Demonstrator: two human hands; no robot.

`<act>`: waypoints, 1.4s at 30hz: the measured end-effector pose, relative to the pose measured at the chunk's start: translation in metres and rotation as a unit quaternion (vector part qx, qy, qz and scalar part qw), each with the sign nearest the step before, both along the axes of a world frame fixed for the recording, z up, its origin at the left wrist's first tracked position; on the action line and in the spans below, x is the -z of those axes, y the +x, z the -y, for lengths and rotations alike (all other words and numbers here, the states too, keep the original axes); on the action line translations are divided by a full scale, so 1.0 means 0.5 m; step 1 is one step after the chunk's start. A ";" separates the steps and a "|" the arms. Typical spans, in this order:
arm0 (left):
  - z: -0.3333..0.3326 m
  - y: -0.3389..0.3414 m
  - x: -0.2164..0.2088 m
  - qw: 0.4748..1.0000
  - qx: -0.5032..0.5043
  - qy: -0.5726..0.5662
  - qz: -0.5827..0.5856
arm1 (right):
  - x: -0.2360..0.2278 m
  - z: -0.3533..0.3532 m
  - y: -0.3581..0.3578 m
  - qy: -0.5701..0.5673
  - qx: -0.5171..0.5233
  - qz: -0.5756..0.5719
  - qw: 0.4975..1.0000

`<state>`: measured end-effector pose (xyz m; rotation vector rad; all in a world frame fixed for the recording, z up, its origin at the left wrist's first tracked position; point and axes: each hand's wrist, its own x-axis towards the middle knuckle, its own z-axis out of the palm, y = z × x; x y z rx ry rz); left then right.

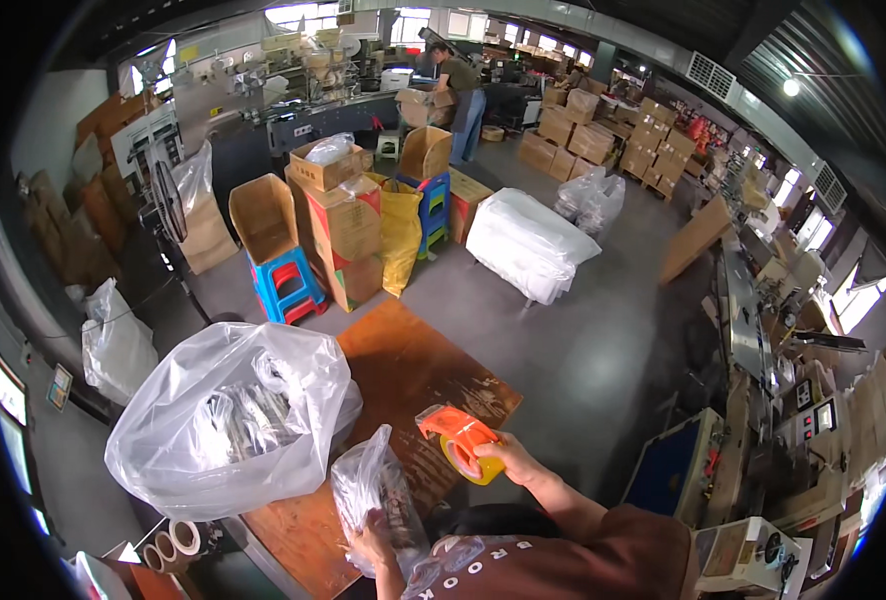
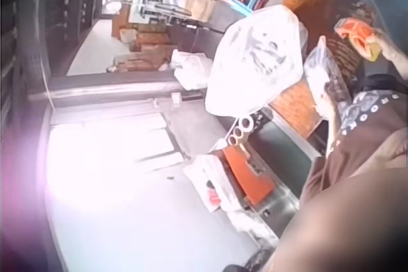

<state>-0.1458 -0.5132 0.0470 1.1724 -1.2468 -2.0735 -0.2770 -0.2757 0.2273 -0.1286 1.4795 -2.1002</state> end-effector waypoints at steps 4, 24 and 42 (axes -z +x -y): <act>0.024 0.001 0.005 0.997 0.065 0.024 -0.018 | -0.006 0.011 -0.012 0.014 0.009 -0.005 1.000; 0.050 0.014 0.059 0.977 0.028 0.179 -0.117 | -0.185 -0.064 -0.105 -0.060 0.164 -0.193 0.966; 0.049 0.015 0.020 0.990 0.082 0.099 -0.056 | -0.122 -0.034 -0.071 -0.026 0.060 -0.169 0.983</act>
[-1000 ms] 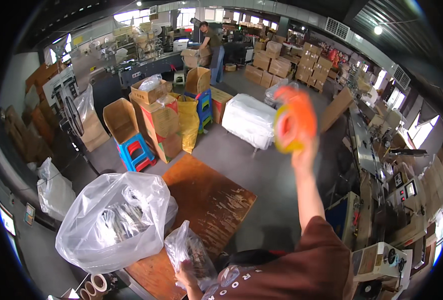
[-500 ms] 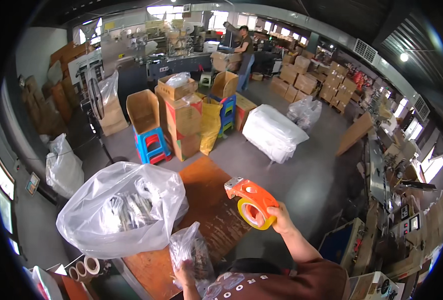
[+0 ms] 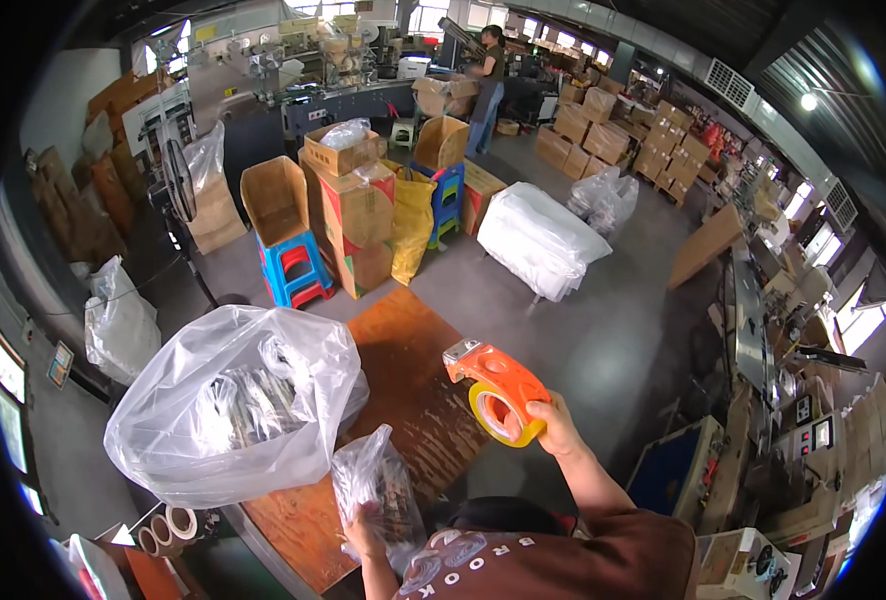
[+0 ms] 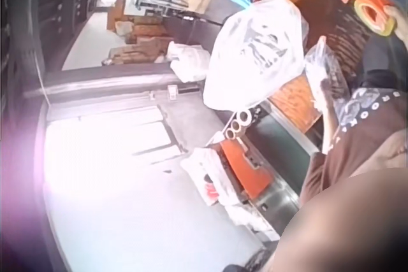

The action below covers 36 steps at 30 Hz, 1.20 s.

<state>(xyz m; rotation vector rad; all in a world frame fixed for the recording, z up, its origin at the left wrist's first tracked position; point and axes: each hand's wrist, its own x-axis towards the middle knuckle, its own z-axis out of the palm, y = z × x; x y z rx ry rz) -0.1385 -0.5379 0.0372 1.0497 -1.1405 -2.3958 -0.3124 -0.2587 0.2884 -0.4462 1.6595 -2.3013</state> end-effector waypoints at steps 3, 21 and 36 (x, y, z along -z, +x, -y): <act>-0.001 -0.002 0.007 1.000 -0.009 0.000 -0.005 | -0.004 0.003 0.003 -0.005 -0.003 0.008 1.000; -0.010 0.002 0.004 0.996 -0.052 0.067 0.001 | 0.053 -0.001 -0.003 -0.426 -0.200 0.219 0.855; -0.097 -0.032 0.010 0.968 0.116 -0.148 0.166 | 0.075 0.125 0.015 -0.455 -0.394 0.365 0.710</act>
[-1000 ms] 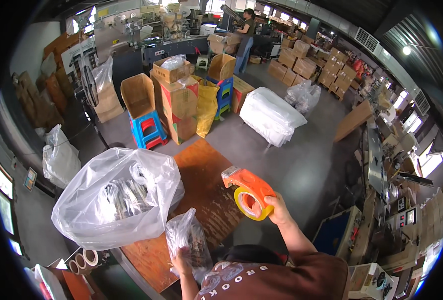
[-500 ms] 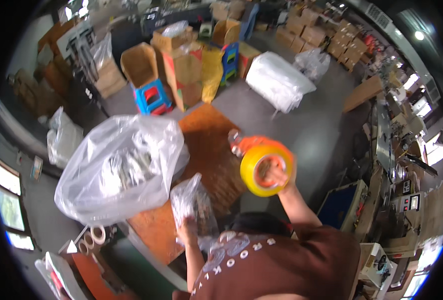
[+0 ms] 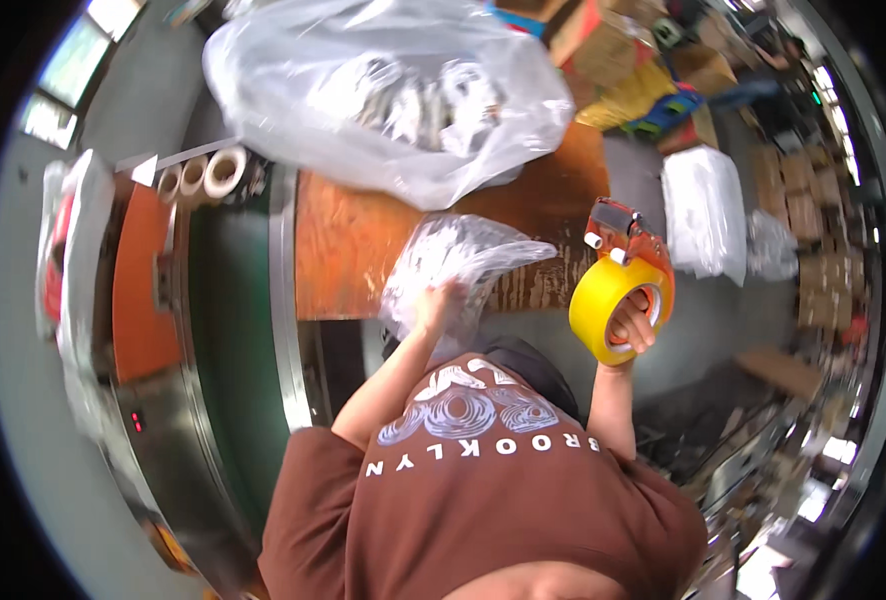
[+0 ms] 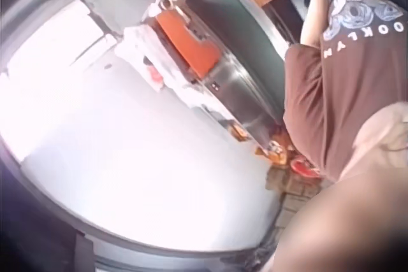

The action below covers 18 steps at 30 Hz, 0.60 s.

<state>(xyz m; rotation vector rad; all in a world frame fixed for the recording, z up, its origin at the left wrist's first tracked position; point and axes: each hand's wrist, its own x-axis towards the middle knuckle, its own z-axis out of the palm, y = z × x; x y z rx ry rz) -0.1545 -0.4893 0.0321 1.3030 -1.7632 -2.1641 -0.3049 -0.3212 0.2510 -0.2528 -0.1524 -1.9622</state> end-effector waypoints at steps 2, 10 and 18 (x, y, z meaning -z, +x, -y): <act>-0.012 -0.008 0.052 0.987 0.101 -0.115 0.051 | -0.019 0.039 0.011 0.082 -0.028 -0.079 0.993; -0.040 -0.032 0.007 0.987 -0.084 -0.003 0.136 | 0.078 0.310 0.039 0.437 -0.210 -0.615 0.622; -0.017 -0.032 -0.035 0.979 -0.155 0.127 0.049 | 0.311 0.563 0.079 0.500 -0.275 -0.737 0.362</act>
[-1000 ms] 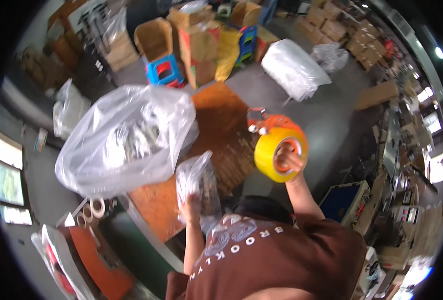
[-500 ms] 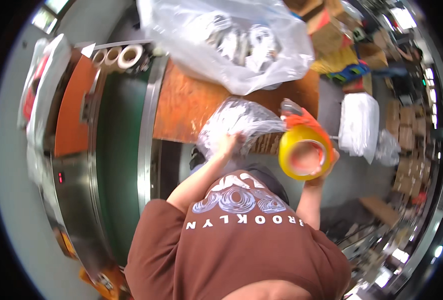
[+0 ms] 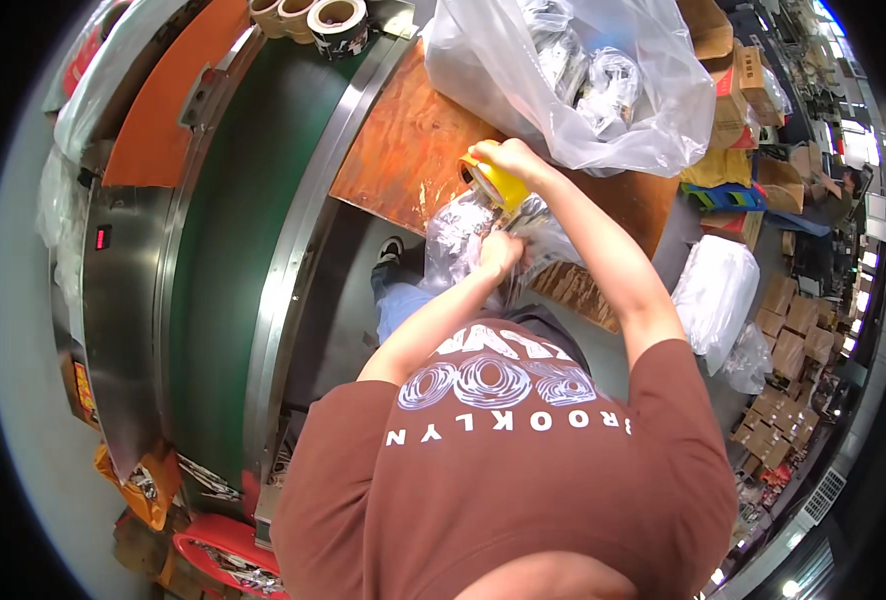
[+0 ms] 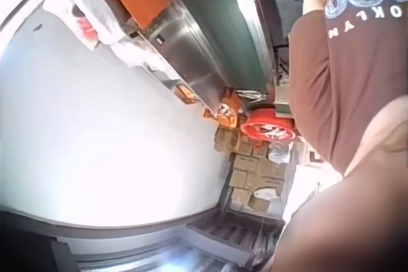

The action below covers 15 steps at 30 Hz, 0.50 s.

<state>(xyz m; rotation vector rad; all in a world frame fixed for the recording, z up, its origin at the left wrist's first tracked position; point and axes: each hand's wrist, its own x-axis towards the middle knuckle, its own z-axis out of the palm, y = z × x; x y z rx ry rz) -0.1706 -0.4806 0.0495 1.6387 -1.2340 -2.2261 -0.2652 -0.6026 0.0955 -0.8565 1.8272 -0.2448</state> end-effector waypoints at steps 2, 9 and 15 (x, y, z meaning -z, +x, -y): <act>0.004 -0.006 0.027 0.998 -0.038 0.044 -0.025 | -0.002 0.007 0.017 0.018 -0.004 -0.024 1.000; 0.037 0.000 0.098 0.983 -0.097 0.128 -0.086 | -0.105 -0.090 -0.025 -0.038 -0.030 -0.061 0.997; 0.050 0.014 0.191 0.961 -0.220 0.096 -0.135 | -0.390 -0.393 -0.052 -0.098 -0.043 -0.057 0.993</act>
